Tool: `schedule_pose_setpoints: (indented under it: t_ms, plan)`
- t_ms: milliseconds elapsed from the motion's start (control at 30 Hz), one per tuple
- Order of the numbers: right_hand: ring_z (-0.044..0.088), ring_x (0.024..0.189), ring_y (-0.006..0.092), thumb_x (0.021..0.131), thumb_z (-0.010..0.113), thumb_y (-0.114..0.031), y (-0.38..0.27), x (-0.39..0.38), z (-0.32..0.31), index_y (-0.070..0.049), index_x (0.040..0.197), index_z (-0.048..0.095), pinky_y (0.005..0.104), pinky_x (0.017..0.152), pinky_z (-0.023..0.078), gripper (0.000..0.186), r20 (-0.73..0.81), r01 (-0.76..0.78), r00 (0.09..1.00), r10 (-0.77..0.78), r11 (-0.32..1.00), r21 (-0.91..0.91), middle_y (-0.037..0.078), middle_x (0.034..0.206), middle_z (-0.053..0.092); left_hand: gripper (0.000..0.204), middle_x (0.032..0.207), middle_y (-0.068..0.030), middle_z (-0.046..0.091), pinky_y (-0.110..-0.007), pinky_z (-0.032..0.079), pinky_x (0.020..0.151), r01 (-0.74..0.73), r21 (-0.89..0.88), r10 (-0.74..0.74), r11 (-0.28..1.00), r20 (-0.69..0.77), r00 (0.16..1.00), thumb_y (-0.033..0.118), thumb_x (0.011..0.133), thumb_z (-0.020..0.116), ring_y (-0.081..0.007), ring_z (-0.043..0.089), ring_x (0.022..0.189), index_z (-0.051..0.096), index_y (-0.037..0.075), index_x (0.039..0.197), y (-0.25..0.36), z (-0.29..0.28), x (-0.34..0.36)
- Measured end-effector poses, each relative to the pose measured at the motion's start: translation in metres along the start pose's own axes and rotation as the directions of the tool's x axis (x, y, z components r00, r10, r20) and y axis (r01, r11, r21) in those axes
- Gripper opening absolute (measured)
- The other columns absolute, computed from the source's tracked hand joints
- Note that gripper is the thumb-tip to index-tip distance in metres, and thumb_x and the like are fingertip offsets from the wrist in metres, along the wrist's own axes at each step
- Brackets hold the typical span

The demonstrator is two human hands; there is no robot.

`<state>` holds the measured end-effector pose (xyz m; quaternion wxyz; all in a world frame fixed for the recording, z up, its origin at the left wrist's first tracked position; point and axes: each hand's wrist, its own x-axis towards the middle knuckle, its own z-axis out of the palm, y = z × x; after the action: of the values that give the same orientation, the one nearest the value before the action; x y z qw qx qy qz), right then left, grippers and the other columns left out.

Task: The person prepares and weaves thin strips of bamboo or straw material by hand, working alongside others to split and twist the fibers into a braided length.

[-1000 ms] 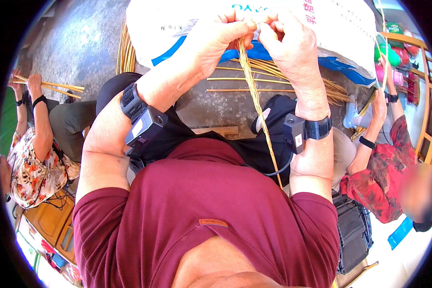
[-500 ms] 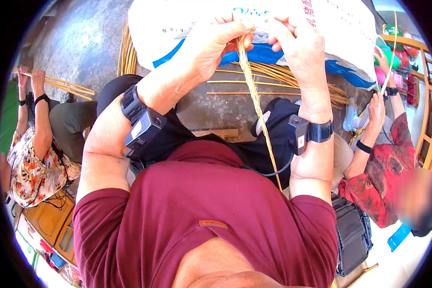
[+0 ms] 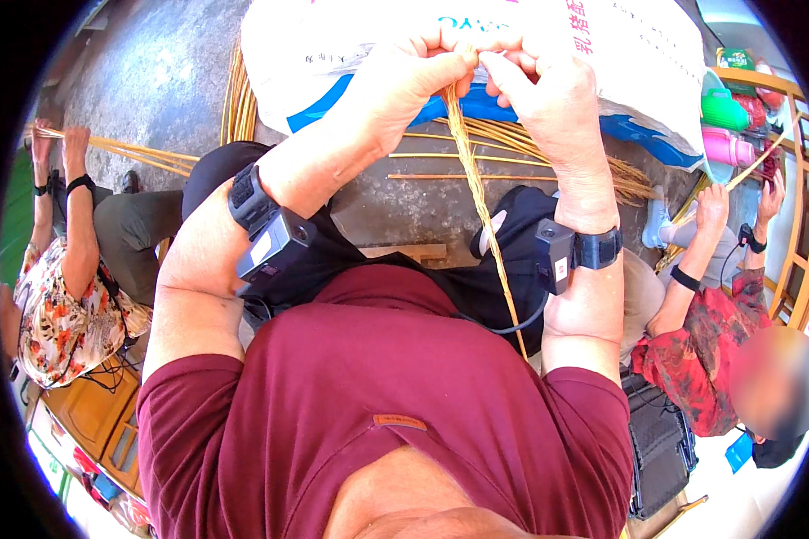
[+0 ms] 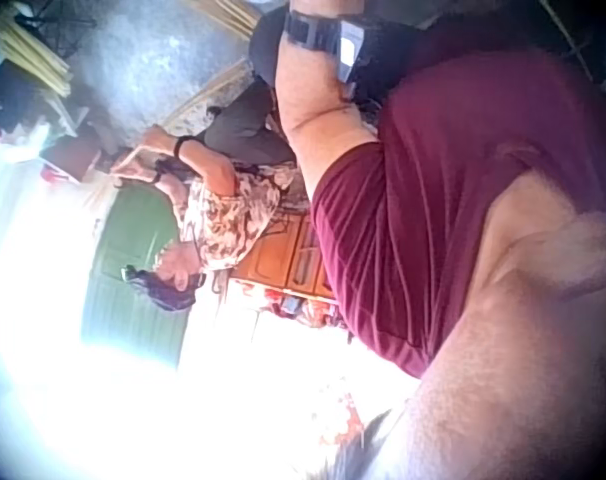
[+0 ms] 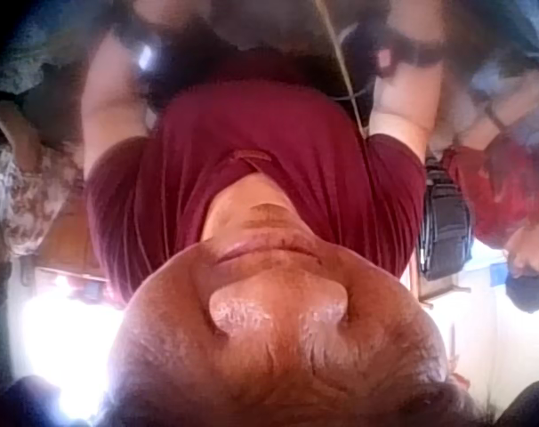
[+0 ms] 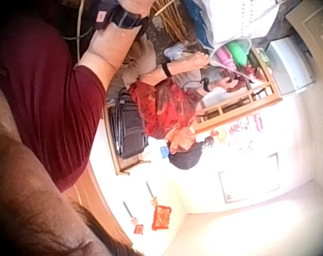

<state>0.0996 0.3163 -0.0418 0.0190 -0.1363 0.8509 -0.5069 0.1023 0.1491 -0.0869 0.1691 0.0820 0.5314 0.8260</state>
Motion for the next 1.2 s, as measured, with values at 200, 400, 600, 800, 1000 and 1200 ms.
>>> schedule_pose_setpoints:
  t_ms: [200, 400, 600, 800, 1000, 1200]
  plan:
    - [0.064, 0.061, 0.0193, 0.079, 0.062, -0.013, 0.001, 0.003, 0.0, -0.008, 0.088, 0.063, 0.0278, 0.057, 0.05, 0.01, 0.003, 0.125, 0.992, -0.128, 0.962, -0.242, 0.01, 0.068, 0.064, 0.014, 0.067, 0.0035, 0.055, -0.021, 0.048, 0.073, -0.004, 0.139, 0.006, 0.99, -0.018, 1.0, 0.022, 0.088, 0.059, -0.0023, 0.051, 0.065, 0.059, 0.009, 0.083, 0.002, 0.002, 0.003]
    - [0.057, 0.056, 0.0106, 0.079, 0.061, -0.009, 0.016, 0.01, 0.005, -0.006, 0.084, 0.06, 0.0251, 0.053, 0.045, 0.006, -0.11, 0.193, 0.95, -0.293, 0.825, -0.531, 0.006, 0.062, 0.059, 0.016, 0.065, 0.0034, 0.054, -0.022, 0.049, 0.075, 0.039, 0.132, -0.034, 0.99, -0.043, 0.998, 0.023, 0.088, 0.058, -0.0031, 0.051, 0.062, 0.059, 0.009, 0.081, -0.001, 0.003, 0.006]
    - [0.059, 0.059, 0.0085, 0.083, 0.061, -0.015, 0.022, 0.01, -0.015, -0.005, 0.09, 0.063, 0.0235, 0.055, 0.047, 0.012, -0.217, 0.034, 0.969, -0.12, 0.931, -0.364, 0.005, 0.065, 0.062, 0.013, 0.066, 0.0024, 0.055, -0.026, 0.05, 0.077, 0.042, 0.042, -0.04, 0.998, -0.033, 0.999, 0.021, 0.088, 0.058, -0.0055, 0.054, 0.066, 0.06, 0.01, 0.082, 0.005, 0.0, 0.002]
    - [0.059, 0.063, 0.0071, 0.086, 0.06, -0.015, 0.009, 0.005, 0.001, -0.003, 0.094, 0.064, 0.0193, 0.056, 0.047, 0.015, -0.132, 0.057, 0.989, -0.065, 0.996, -0.062, 0.003, 0.071, 0.065, 0.012, 0.068, 0.002, 0.056, -0.028, 0.05, 0.078, 0.013, 0.013, -0.012, 1.0, -0.053, 0.999, 0.021, 0.088, 0.058, -0.0062, 0.055, 0.068, 0.061, 0.01, 0.082, 0.008, -0.001, -0.003]
    - [0.063, 0.065, 0.0118, 0.084, 0.062, -0.014, -0.005, -0.001, 0.002, -0.006, 0.095, 0.065, 0.0233, 0.06, 0.05, 0.014, -0.088, 0.088, 0.992, -0.094, 0.994, -0.072, 0.007, 0.072, 0.066, 0.013, 0.066, 0.0018, 0.055, -0.028, 0.05, 0.077, 0.027, -0.038, -0.028, 0.999, -0.016, 0.999, 0.021, 0.088, 0.058, -0.0065, 0.054, 0.066, 0.061, 0.01, 0.081, 0.013, 0.001, -0.01]
    - [0.061, 0.063, 0.0107, 0.087, 0.057, -0.015, -0.014, -0.011, 0.001, -0.005, 0.094, 0.065, 0.0222, 0.056, 0.048, 0.015, -0.044, 0.054, 0.998, -0.053, 0.998, 0.018, 0.006, 0.071, 0.066, 0.015, 0.066, 0.0021, 0.054, -0.026, 0.049, 0.075, 0.015, 0.017, -0.016, 1.0, 0.019, 1.0, 0.024, 0.088, 0.058, -0.0057, 0.053, 0.065, 0.059, 0.01, 0.08, 0.013, 0.005, -0.021]
